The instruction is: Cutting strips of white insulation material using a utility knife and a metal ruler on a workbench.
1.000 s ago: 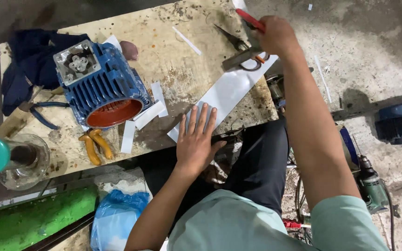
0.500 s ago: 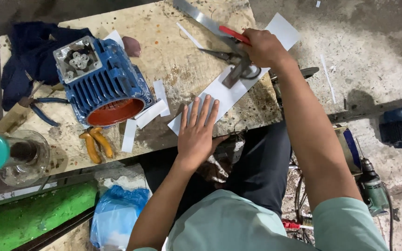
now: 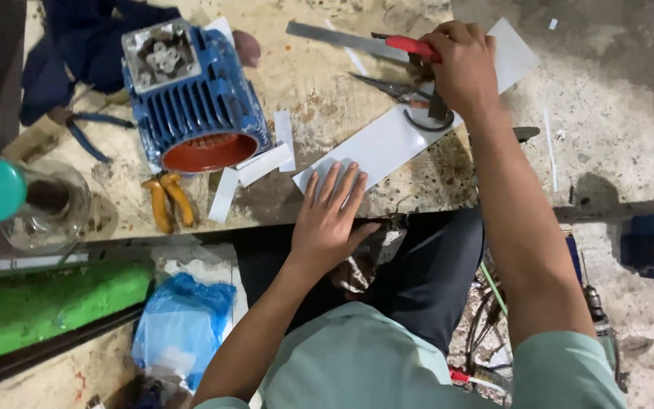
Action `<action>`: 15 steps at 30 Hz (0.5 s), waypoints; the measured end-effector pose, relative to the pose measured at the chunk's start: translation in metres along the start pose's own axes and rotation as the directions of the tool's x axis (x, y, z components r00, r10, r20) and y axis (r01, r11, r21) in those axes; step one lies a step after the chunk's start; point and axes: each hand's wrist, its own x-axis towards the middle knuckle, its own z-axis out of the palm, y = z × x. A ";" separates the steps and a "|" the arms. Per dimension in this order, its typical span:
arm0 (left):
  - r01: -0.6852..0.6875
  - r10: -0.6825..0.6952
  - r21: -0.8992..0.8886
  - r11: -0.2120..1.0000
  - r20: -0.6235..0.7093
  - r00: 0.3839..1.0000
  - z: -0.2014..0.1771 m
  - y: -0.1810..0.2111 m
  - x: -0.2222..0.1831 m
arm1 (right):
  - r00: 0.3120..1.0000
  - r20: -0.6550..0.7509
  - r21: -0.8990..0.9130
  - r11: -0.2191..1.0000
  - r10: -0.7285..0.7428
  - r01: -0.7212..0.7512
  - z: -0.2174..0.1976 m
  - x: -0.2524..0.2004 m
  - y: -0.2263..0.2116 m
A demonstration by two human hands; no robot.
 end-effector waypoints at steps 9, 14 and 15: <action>0.080 -0.143 -0.269 0.960 -0.225 0.964 -0.011 -0.008 -0.034 | 0.948 0.175 0.438 0.841 0.265 -0.316 -0.010 -0.081 -0.152; 0.067 -0.231 -0.344 0.937 -0.464 0.855 -0.032 -0.024 -0.041 | 0.977 0.153 0.357 0.913 0.151 -0.197 -0.047 -0.071 -0.192; 0.069 -0.234 -0.347 0.935 -0.462 0.855 -0.033 -0.030 -0.043 | 0.976 0.157 0.357 0.913 0.150 -0.198 -0.040 -0.070 -0.191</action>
